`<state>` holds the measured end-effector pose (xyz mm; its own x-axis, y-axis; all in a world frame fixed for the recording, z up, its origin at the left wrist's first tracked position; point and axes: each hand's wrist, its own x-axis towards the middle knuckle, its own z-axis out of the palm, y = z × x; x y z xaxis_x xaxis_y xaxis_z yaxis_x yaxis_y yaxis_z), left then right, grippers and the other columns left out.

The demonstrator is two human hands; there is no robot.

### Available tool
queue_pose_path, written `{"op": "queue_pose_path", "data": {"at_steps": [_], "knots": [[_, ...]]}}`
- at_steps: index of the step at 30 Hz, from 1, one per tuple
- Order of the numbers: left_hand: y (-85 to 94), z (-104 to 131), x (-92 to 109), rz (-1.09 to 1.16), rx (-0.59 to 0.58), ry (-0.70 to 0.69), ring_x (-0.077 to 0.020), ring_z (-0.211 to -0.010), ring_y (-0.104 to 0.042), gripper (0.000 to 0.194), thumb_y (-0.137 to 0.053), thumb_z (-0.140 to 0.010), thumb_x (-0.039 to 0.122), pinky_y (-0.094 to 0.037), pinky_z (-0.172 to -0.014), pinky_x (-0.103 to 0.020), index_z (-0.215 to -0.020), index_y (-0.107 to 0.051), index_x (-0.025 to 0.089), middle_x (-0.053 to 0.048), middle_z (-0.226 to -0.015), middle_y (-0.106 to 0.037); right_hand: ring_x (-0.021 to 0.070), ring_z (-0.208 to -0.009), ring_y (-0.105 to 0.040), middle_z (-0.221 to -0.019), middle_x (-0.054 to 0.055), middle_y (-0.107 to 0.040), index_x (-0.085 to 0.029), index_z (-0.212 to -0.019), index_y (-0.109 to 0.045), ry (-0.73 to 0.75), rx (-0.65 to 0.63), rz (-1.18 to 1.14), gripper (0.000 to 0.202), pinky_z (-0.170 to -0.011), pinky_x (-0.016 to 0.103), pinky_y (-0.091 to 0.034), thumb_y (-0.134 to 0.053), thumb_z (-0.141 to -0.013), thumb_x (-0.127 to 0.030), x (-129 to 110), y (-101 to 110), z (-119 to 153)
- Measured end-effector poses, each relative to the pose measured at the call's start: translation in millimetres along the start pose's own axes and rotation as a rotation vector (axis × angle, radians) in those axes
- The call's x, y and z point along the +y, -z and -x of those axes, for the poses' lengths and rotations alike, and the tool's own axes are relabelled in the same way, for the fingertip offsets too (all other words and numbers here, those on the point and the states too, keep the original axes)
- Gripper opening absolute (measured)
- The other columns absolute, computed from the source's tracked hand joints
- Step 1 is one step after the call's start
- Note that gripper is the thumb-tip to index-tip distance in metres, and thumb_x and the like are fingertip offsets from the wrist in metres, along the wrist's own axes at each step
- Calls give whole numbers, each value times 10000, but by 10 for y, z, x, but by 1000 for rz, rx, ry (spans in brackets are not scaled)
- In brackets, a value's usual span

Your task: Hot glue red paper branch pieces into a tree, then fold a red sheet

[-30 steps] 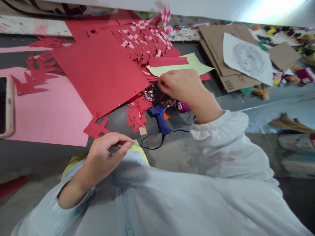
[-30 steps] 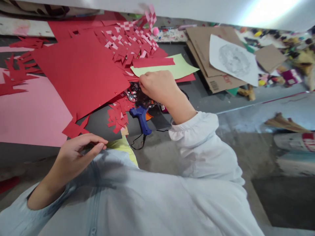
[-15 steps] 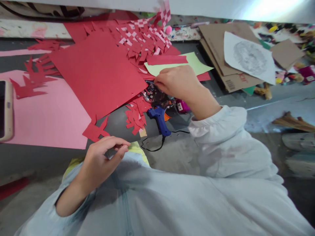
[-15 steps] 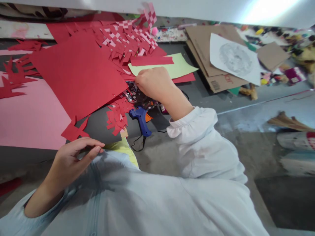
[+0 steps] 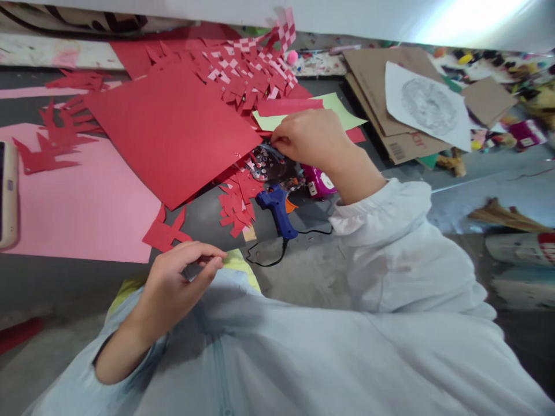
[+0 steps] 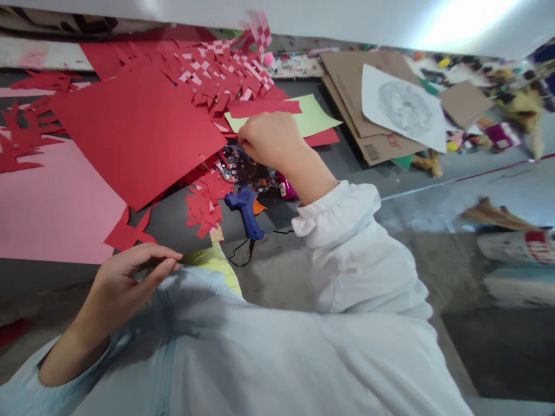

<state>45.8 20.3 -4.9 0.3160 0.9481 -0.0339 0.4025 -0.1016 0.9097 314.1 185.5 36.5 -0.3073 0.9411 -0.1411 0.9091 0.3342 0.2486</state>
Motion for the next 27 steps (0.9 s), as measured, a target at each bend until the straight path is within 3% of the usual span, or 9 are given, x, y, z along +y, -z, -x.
{"op": "queue_pose_path", "data": {"at_steps": [5,22,27], "knots": [[5,15,-7,-10,-3,18,-122,-666,-686,144,-617,-861,309,-526,-579,-193,-857,-735,227,-2,-754,-740,233,-955,-616,-1105,95,-733,-186,-1047,-734,64,-1,-5,343,-595,343,-245,-424,-904,-210,-34,-53,4],[4,52,4,-8,2,15,-117,-684,-691,137,-619,-868,300,-529,-590,-189,-878,-738,233,-2,-778,-742,239,-879,-633,-1062,97,-736,-206,-1004,-724,150,-72,75,365,-562,322,-226,-364,-944,-207,-203,-84,48],[12,71,12,-6,0,23,-116,-683,-689,139,-615,-870,295,-527,-595,-191,-877,-737,230,-5,-773,-741,229,-853,-632,-1029,94,-740,-203,-951,-714,172,-42,92,335,-561,319,-193,-383,-920,-172,-188,-120,31]]}}
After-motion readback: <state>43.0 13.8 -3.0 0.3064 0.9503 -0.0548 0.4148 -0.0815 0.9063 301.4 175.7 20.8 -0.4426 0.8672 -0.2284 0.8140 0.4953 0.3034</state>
